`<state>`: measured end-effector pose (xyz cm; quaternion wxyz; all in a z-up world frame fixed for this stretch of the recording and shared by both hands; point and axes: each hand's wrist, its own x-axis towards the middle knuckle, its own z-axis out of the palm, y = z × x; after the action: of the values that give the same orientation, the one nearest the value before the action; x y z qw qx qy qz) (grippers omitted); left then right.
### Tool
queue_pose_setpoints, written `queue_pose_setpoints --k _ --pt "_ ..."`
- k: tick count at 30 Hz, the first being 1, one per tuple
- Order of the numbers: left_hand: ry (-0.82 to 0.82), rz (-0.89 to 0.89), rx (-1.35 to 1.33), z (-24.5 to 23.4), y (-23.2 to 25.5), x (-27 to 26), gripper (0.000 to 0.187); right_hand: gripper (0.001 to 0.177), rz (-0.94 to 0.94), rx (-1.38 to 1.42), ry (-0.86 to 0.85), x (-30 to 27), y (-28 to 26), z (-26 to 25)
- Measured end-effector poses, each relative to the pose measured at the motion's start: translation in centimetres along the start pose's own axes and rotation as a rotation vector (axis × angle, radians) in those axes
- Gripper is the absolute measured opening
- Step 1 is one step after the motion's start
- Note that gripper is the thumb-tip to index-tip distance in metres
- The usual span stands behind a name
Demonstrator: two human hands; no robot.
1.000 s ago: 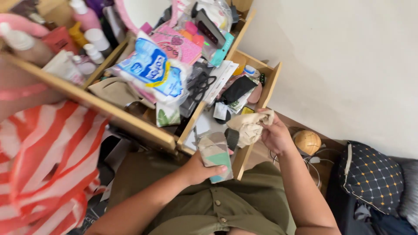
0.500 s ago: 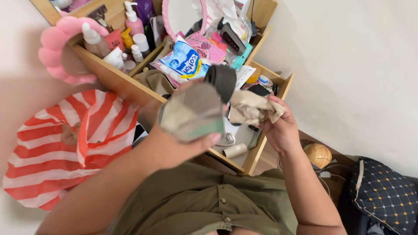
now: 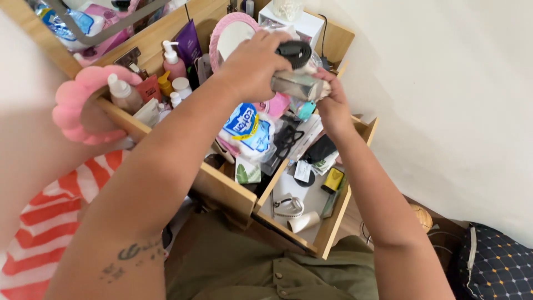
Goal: The recorder is sorting and organizing various items within a dresser drawer and on its surface.
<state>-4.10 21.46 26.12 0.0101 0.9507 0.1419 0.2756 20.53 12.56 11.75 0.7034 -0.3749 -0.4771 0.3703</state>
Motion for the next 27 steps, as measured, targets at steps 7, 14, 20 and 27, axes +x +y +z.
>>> queue_pose_setpoints --k 7,14,20,27 --pt "-0.283 0.013 0.153 4.1 -2.9 1.3 0.046 0.052 -0.155 -1.038 -0.036 1.6 0.2 1.5" --pt "-0.393 -0.005 0.184 5.8 -4.3 1.5 0.052 0.045 -0.262 -1.241 -0.248 1.2 0.0 -0.1" --pt "-0.332 -0.020 0.177 3.6 -2.8 0.3 0.052 0.033 -0.280 -1.177 -0.090 -4.0 -5.5 0.5" --pt "-0.229 0.013 0.305 5.9 -4.7 -2.0 0.051 0.025 -0.031 -1.078 0.020 -15.0 -7.7 -3.8"
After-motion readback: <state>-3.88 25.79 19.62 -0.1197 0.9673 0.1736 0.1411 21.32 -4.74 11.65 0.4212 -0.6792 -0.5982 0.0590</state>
